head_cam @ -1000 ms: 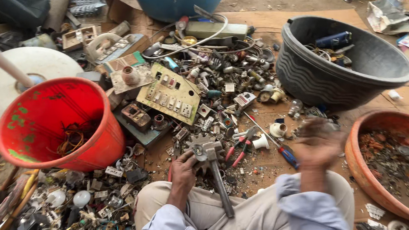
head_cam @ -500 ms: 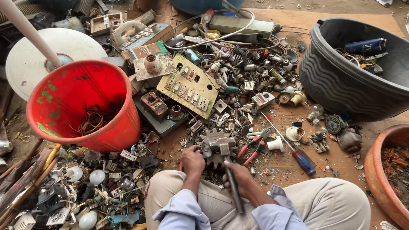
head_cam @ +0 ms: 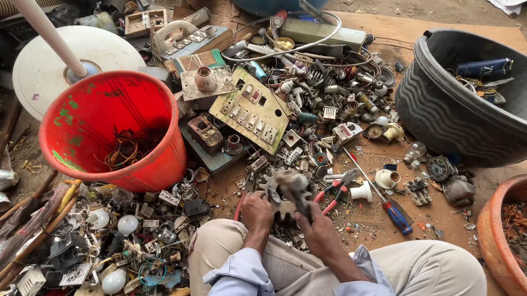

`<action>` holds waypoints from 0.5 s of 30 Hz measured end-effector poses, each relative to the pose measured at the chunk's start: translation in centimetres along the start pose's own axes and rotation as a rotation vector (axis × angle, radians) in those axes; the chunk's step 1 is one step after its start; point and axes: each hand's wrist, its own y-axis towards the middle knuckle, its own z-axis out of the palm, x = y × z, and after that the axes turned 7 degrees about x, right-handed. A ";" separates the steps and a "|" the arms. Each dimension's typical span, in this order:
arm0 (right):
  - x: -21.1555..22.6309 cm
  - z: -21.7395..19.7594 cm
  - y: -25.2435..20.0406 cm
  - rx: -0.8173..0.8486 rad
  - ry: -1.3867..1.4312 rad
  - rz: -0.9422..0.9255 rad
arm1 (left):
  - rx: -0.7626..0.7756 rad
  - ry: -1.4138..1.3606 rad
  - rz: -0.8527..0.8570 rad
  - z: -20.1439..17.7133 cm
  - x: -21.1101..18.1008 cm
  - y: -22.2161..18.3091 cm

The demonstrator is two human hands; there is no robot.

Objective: The person sits on the ground amidst a pile of electronic scrap and uses a hammer and pliers to dismantle a metal gear. They repeatedly strike the gear with the hammer to break off pieces and use pliers to pull at components.

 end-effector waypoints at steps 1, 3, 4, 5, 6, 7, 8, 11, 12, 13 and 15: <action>0.2 0.5 0.1 0.006 -0.119 -0.021 | -0.006 -0.001 0.001 0.3 0.3 0.1; 0.4 2.1 0.5 0.023 -0.242 0.001 | -0.025 -0.013 0.000 0.8 0.8 -0.1; 0.4 2.8 0.7 0.030 -0.302 0.012 | -0.037 -0.020 0.006 0.8 1.0 -0.1; 0.3 3.1 1.0 0.047 -0.290 0.068 | -0.048 -0.028 0.012 0.8 1.1 -0.2; 0.2 3.1 1.4 0.064 -0.282 0.125 | -0.038 -0.025 -0.018 0.7 1.1 -0.2; 0.1 3.1 1.6 0.081 -0.274 0.181 | -0.029 -0.023 -0.049 0.6 0.9 -0.1; 0.0 3.0 1.7 0.056 -0.204 0.144 | -0.017 -0.021 -0.074 0.5 0.6 0.1; 0.0 2.4 1.4 -0.020 0.010 0.030 | -0.007 0.004 -0.101 0.0 0.0 -0.3; 0.5 2.2 1.0 -0.047 0.085 -0.012 | 0.001 0.006 -0.087 -0.3 -0.1 -0.4; 1.1 1.8 0.6 -0.074 0.160 -0.054 | 0.010 0.009 -0.074 -0.5 -0.2 -0.4; 2.6 0.5 -0.6 -0.172 0.365 -0.146 | -0.002 -0.012 -0.055 -0.8 -0.5 -0.4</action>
